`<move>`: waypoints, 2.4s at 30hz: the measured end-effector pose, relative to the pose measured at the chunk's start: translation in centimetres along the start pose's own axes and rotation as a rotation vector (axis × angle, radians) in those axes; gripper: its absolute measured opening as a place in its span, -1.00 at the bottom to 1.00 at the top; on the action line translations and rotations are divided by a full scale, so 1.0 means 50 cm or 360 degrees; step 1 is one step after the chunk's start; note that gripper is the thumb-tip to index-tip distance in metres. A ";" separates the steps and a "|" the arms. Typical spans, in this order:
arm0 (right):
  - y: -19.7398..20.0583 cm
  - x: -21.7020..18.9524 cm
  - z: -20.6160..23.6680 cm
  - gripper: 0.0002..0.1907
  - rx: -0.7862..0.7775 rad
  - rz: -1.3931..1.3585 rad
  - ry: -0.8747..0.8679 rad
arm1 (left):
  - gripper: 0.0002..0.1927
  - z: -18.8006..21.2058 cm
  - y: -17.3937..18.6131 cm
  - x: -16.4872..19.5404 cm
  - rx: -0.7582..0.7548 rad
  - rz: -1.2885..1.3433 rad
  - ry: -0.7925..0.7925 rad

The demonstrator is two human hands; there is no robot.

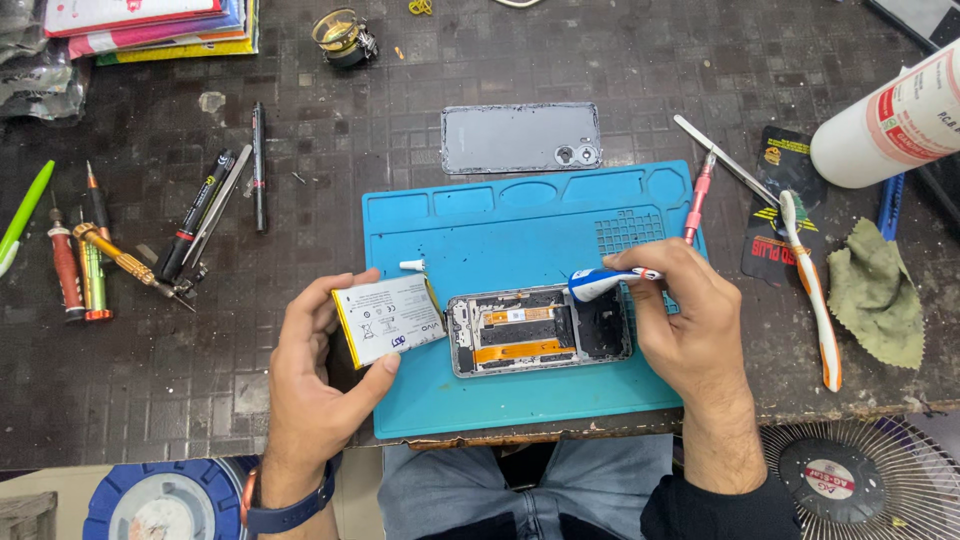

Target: The person applies adhesive to the interior frame of a disassembled smartphone, places a new battery inside, and then fits the back cover onto the device. The person also uses a metal tool to spread adhesive along the edges of the back cover.

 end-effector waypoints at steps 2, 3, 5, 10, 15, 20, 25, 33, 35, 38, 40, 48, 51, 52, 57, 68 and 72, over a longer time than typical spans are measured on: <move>-0.003 -0.004 -0.003 -0.76 -0.0014 -0.0022 0.0008 | -0.24 -0.002 0.001 0.002 -0.0003 -0.0005 0.0006; -0.006 -0.006 -0.004 -0.77 -0.0041 -0.0047 0.0006 | -0.25 -0.004 0.001 0.003 0.0000 -0.0013 -0.0006; -0.007 -0.006 -0.003 -0.78 -0.0064 -0.0045 -0.0019 | -0.25 -0.004 0.001 0.004 -0.0003 -0.0026 -0.0020; -0.017 -0.003 -0.004 -0.82 -0.0111 -0.0096 0.0004 | -0.24 -0.005 0.000 -0.005 -0.0008 0.0005 -0.0015; -0.026 -0.009 -0.009 -0.80 -0.0141 -0.0068 0.0041 | -0.24 -0.008 0.003 -0.001 0.0000 -0.0009 -0.0007; -0.033 -0.012 -0.010 -0.78 -0.0157 -0.0067 0.0042 | -0.24 -0.012 0.005 -0.001 -0.0004 -0.0026 0.0010; -0.039 -0.005 -0.007 -0.77 -0.0179 -0.0045 0.0008 | -0.25 -0.010 0.003 -0.007 -0.0003 0.0017 -0.0006; -0.038 -0.016 -0.016 -0.76 -0.0143 -0.0070 0.0024 | -0.24 -0.016 0.011 0.005 0.0000 0.0005 -0.0019; -0.041 -0.017 -0.016 -0.76 -0.0151 -0.0068 0.0032 | -0.25 -0.016 0.013 0.004 -0.0001 0.0013 -0.0012; -0.047 -0.012 -0.012 -0.77 -0.0169 -0.0047 0.0015 | -0.24 -0.015 0.015 0.000 -0.0006 0.0005 -0.0018; -0.045 -0.006 -0.009 -0.79 -0.0153 -0.0040 -0.0049 | -0.25 -0.015 0.015 -0.002 -0.0008 0.0006 -0.0020; -0.056 -0.012 -0.004 -0.83 -0.0211 -0.0262 -0.0042 | -0.26 -0.021 0.024 0.009 -0.0008 -0.0048 -0.0031; -0.071 -0.012 0.002 -0.78 -0.0339 -0.0294 -0.0017 | -0.26 -0.019 0.024 0.007 -0.0008 -0.0048 -0.0024; -0.075 -0.012 0.003 -0.76 -0.0385 -0.0333 -0.0009 | -0.26 -0.019 0.024 0.005 -0.0005 -0.0051 -0.0026; -0.089 -0.012 0.005 -0.80 -0.0476 -0.0291 0.0006 | -0.26 -0.017 0.027 0.001 0.0006 -0.0048 -0.0026; -0.080 -0.006 -0.002 -0.81 -0.0400 -0.0277 -0.0012 | -0.25 -0.022 0.019 -0.003 -0.0007 -0.0028 -0.0022; -0.078 -0.010 -0.005 -0.82 -0.0378 -0.0260 -0.0003 | -0.27 -0.022 0.019 -0.005 0.0004 -0.0014 -0.0033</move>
Point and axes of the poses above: each hand's wrist, its own z-axis away from the middle knuckle, its own y-axis out of the back of the hand, x = y × z, the point moved 6 cm from there along -z, towards the middle knuckle, and after that the axes turned 11 degrees about -z, right-handed, at the moved point
